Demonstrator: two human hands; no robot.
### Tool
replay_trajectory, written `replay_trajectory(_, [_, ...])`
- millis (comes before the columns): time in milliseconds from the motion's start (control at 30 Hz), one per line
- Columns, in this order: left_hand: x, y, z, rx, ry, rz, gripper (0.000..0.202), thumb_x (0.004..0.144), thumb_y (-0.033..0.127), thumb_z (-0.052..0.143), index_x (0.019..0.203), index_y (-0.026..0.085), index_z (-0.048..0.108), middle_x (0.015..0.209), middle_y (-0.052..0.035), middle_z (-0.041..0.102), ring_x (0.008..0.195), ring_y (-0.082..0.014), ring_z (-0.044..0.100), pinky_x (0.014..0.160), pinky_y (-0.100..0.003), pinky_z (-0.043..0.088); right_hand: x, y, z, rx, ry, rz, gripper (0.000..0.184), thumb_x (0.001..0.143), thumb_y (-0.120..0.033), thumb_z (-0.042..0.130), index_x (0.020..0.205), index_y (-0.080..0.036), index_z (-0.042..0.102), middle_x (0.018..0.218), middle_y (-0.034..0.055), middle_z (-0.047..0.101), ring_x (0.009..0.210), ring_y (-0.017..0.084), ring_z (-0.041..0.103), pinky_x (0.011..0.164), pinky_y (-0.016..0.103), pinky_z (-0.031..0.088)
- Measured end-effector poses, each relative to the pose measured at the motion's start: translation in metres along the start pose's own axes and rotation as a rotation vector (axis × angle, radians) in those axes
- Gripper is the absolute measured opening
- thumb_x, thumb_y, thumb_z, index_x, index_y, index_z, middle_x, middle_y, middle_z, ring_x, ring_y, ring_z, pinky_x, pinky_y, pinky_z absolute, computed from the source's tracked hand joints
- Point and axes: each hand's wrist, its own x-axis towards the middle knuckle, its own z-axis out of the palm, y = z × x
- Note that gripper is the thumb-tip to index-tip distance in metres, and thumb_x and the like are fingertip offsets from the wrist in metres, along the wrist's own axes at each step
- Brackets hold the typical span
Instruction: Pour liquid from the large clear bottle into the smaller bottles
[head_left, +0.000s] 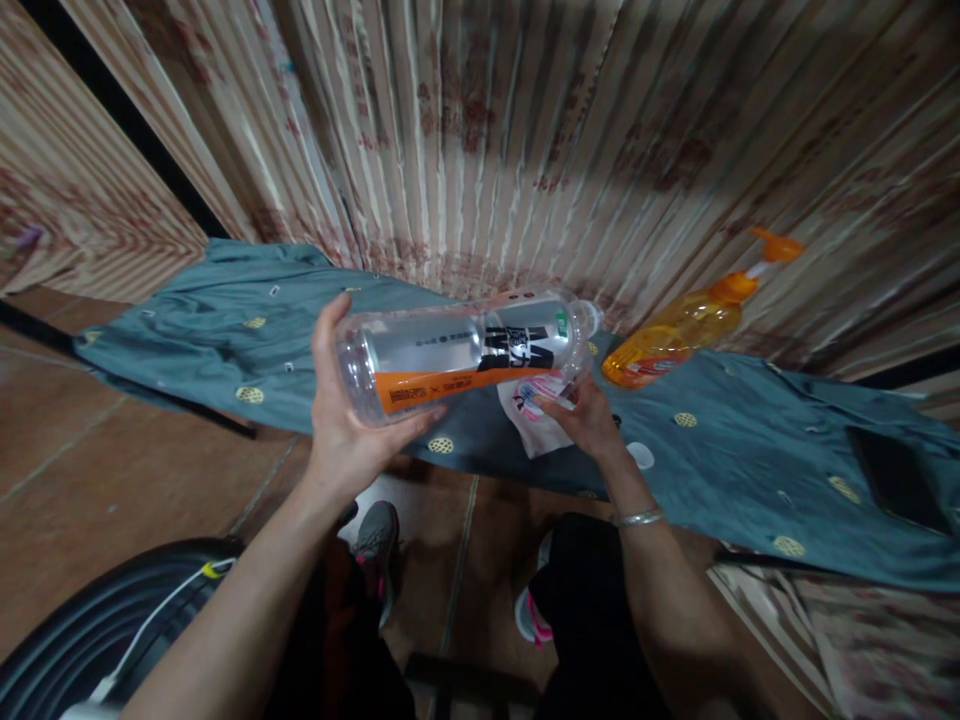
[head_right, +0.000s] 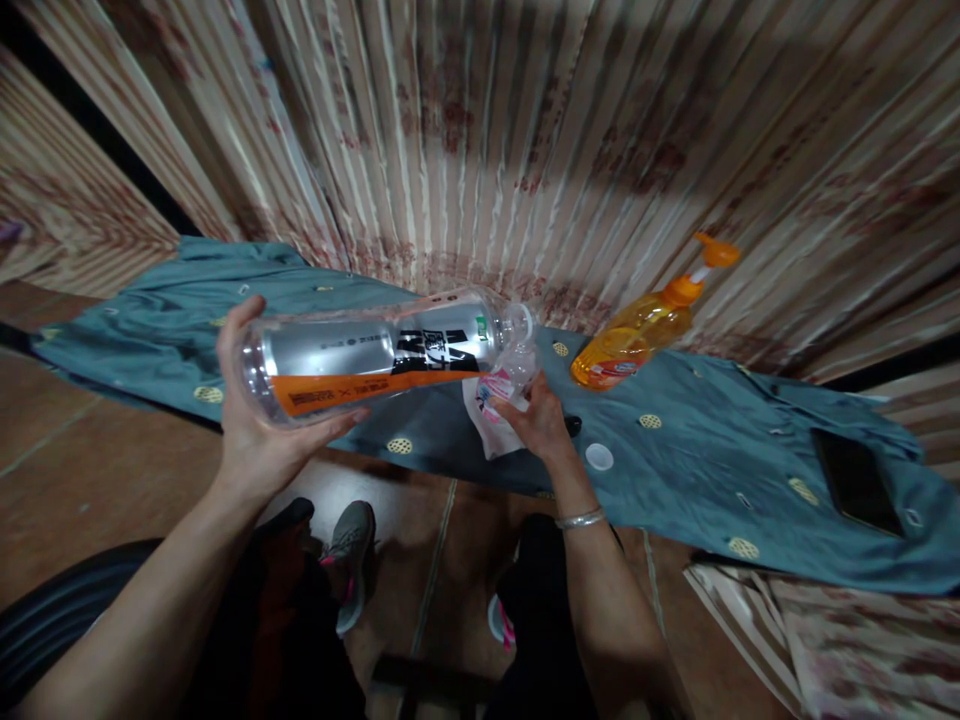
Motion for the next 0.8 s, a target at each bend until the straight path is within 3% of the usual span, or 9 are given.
replay_trajectory(167, [0.001, -0.006, -0.001, 0.028, 0.005, 0.047, 0.111, 0.060, 0.058, 0.101, 0.154, 0.034, 0.047, 0.143, -0.0087, 0.061, 0.138, -0.0355, 0.063, 0.117, -0.059, 0.057, 0.000, -0.001, -0.002, 0.021, -0.032, 0.002, 0.067, 0.074, -0.065, 0.087, 0.121, -0.023, 0.062, 0.114, 0.0153, 0.080, 0.102, 0.037, 0.079, 0.098, 0.056, 0.064])
replay_trajectory(300, [0.003, -0.021, -0.004, 0.055, -0.009, 0.199, 0.128, 0.051, 0.066, 0.102, 0.159, 0.028, 0.043, 0.153, -0.0099, 0.051, 0.138, -0.0348, 0.059, 0.123, -0.061, 0.048, 0.000, 0.000, -0.002, 0.010, -0.020, 0.001, 0.064, 0.076, -0.059, 0.087, 0.122, -0.022, 0.062, 0.118, 0.0153, 0.080, 0.105, 0.037, 0.079, 0.100, 0.055, 0.063])
replay_trajectory(433, [0.005, -0.028, -0.007, 0.082, -0.023, 0.256, 0.129, 0.054, 0.063, 0.102, 0.162, 0.025, 0.041, 0.158, -0.0106, 0.047, 0.137, -0.0315, 0.056, 0.126, -0.058, 0.043, 0.000, 0.002, -0.002, 0.024, -0.035, -0.005, 0.066, 0.077, -0.055, 0.084, 0.127, -0.019, 0.060, 0.122, 0.0184, 0.079, 0.105, 0.037, 0.079, 0.100, 0.055, 0.063])
replay_trajectory(667, [0.004, -0.027, -0.006, 0.046, -0.013, 0.126, 0.140, 0.038, 0.068, 0.104, 0.157, 0.028, 0.043, 0.154, -0.0096, 0.047, 0.140, -0.0370, 0.051, 0.128, -0.066, 0.037, 0.001, 0.001, -0.003, -0.062, -0.022, -0.011, 0.068, 0.077, -0.060, 0.086, 0.124, -0.018, 0.063, 0.117, 0.0159, 0.079, 0.102, 0.035, 0.078, 0.097, 0.052, 0.063])
replay_trajectory(800, [0.003, -0.025, -0.005, 0.049, 0.011, 0.118, 0.136, 0.040, 0.065, 0.104, 0.157, 0.030, 0.045, 0.143, -0.0075, 0.053, 0.134, -0.0353, 0.054, 0.125, -0.067, 0.040, -0.001, 0.000, 0.001, -0.030, -0.013, 0.001, 0.059, 0.079, -0.053, 0.086, 0.122, -0.021, 0.063, 0.114, 0.0140, 0.080, 0.100, 0.035, 0.079, 0.095, 0.052, 0.065])
